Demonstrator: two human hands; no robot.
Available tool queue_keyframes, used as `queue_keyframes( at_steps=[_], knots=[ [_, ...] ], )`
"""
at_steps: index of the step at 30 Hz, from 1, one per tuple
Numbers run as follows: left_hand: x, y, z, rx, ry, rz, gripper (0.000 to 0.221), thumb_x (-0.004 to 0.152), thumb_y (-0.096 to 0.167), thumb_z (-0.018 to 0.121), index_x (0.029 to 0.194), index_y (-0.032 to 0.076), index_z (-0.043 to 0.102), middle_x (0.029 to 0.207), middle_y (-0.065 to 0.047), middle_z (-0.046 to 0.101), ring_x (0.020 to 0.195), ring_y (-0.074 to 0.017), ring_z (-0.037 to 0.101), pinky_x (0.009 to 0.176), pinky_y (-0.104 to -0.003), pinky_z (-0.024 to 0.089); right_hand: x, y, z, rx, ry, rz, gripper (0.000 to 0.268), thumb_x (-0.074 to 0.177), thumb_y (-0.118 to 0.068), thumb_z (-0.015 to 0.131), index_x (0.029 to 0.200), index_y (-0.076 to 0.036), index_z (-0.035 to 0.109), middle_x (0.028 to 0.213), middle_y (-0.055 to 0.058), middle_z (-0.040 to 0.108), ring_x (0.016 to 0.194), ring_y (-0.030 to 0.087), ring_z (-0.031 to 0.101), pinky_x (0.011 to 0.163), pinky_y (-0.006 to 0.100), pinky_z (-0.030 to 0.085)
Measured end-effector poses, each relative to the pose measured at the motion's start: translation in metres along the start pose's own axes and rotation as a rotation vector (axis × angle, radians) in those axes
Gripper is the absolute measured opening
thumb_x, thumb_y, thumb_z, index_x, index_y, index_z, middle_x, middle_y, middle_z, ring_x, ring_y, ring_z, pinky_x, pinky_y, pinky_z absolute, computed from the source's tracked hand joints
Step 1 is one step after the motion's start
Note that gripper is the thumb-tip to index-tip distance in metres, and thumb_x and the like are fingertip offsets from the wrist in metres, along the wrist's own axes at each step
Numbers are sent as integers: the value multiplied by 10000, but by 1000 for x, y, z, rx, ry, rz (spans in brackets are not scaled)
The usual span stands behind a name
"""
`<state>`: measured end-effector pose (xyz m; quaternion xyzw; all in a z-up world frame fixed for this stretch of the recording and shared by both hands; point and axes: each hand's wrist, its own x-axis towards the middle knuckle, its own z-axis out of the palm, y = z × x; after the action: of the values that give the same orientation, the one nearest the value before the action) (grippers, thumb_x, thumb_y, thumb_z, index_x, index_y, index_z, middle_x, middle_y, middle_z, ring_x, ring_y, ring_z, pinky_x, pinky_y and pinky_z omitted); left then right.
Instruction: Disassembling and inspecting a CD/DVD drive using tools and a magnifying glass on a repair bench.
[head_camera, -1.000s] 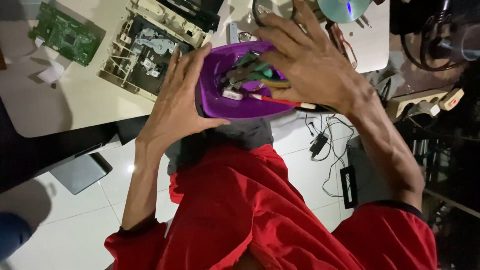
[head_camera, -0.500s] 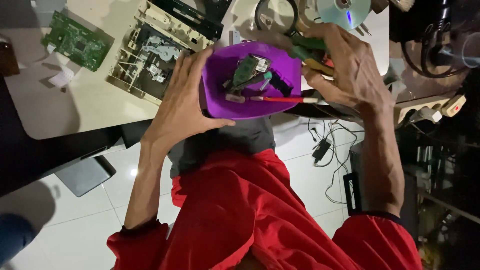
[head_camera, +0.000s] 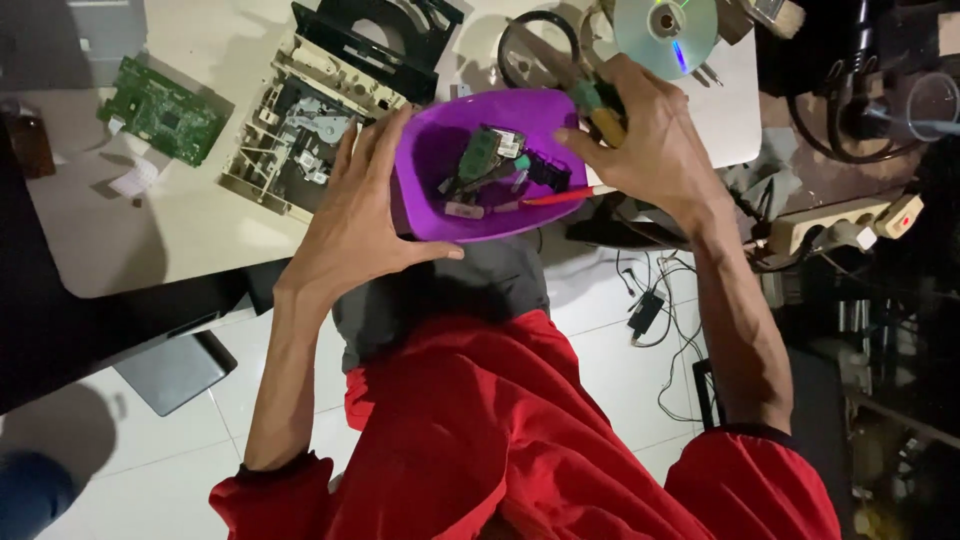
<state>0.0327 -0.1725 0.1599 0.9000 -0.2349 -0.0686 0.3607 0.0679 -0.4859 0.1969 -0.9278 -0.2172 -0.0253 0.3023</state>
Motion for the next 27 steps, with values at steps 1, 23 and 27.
queue_keyframes(
  at_steps=[1,23,27],
  knots=[
    [1,1,-1,26,-15,-3,1441,504,633,986,1595,67,233,1587,-259,411,1464,-434,404,1267,-567,137,0,0,2,-6,9,6,309,872,13,823,1078,100,609,843,190,668,607,267,587,517,361,465],
    [51,-7,79,423,-138,202,456,721,-41,670,1166,-115,601,1393,-356,470,870,-354,671,787,-451,594,-11,21,24,44,106,4,459,831,-28,841,1213,61,603,888,109,702,714,239,606,864,410,451],
    [55,11,59,362,-186,180,276,719,64,738,939,-97,698,1385,-294,492,1072,-441,634,816,-503,584,-11,29,30,106,114,-2,390,834,4,828,1150,75,610,861,110,680,685,212,583,712,327,489]
  ],
)
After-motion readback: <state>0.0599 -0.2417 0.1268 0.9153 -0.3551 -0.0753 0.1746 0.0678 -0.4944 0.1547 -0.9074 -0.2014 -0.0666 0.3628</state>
